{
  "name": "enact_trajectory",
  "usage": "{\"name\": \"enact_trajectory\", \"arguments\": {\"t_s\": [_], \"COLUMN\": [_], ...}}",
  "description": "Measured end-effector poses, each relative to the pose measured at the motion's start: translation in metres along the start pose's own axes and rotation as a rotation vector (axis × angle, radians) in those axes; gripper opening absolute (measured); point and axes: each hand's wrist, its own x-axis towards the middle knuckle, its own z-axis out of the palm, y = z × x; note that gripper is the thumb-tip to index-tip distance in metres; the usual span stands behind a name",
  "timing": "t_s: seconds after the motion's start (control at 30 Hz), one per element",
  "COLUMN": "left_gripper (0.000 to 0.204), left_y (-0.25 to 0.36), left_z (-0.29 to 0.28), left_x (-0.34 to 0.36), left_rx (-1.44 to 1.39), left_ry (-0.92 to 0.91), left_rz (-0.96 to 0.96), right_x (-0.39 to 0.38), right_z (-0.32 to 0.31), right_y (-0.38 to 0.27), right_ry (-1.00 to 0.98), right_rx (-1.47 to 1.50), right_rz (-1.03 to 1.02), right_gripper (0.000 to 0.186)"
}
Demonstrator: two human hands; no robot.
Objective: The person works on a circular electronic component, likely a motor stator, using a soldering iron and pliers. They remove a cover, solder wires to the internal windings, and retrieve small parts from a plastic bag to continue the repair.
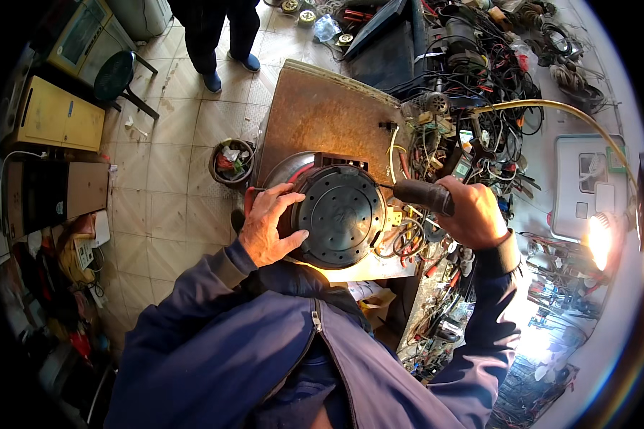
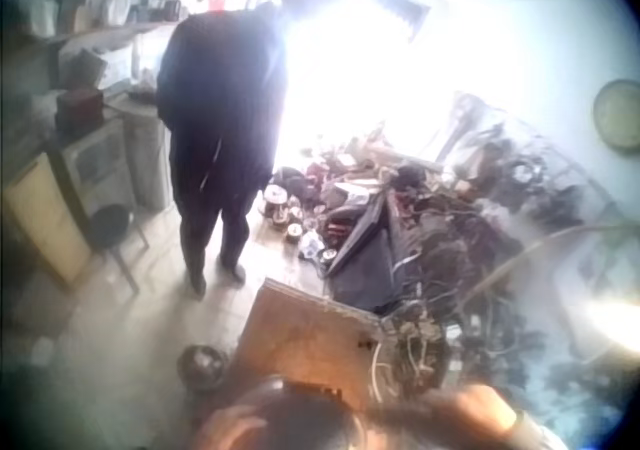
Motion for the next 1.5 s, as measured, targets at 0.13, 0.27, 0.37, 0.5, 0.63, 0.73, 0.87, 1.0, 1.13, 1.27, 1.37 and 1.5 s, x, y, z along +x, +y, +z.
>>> {"name": "enact_trajectory", "arguments": {"t_s": [0.13,0.27,0.37,0.5,0.63,0.73,0.87,1.0,1.13,1.27,1.37,1.5], "left_gripper": [0.066,0.067,0.07,0.078,0.083,0.084,0.084,0.084,0.084,0.084,0.084,0.085], "left_y": [0.002,0.0,0.008,0.002,-0.009,-0.012,-0.01,-0.012,-0.015,-0.016,-0.017,-0.019], "left_z": [-0.004,-0.006,-0.006,0.002,0.009,0.01,0.01,0.01,0.01,0.012,0.011,0.012], "left_x": [0.004,0.013,0.026,0.029,0.022,0.021,0.021,0.021,0.02,0.021,0.022,0.023], "left_rx": [0.039,0.001,-0.024,0.002,-0.017,-0.005,-0.026,-0.042,-0.03,-0.044,-0.036,-0.022], "left_ry": [0.009,0.006,-0.007,0.021,0.035,0.031,0.029,0.031,0.037,0.025,0.034,0.045], "left_rz": [0.037,0.05,0.021,0.059,0.003,0.032,0.007,0.011,0.014,0.018,0.018,0.016], "right_x": [-0.004,-0.003,0.003,0.017,0.03,0.037,0.042,0.045,0.05,0.059,0.062,0.064], "right_z": [-0.009,-0.011,-0.01,0.0,0.013,0.016,0.018,0.019,0.015,0.005,0.005,0.001], "right_y": [-0.008,-0.017,-0.037,-0.06,-0.071,-0.074,-0.074,-0.075,-0.079,-0.072,-0.078,-0.102], "right_ry": [0.08,0.113,0.133,0.081,0.095,0.084,0.054,0.027,0.019,-0.03,0.025,0.073], "right_rx": [0.148,0.242,0.301,0.307,0.29,0.268,0.25,0.248,0.314,0.377,0.234,-0.089], "right_rz": [-0.023,-0.038,-0.076,-0.173,-0.195,-0.204,-0.18,-0.161,-0.098,-0.052,-0.176,-0.334], "right_gripper": [0.025,0.025,0.027,0.036,0.035,0.039,0.039,0.037,0.03,0.024,0.019,0.016]}}
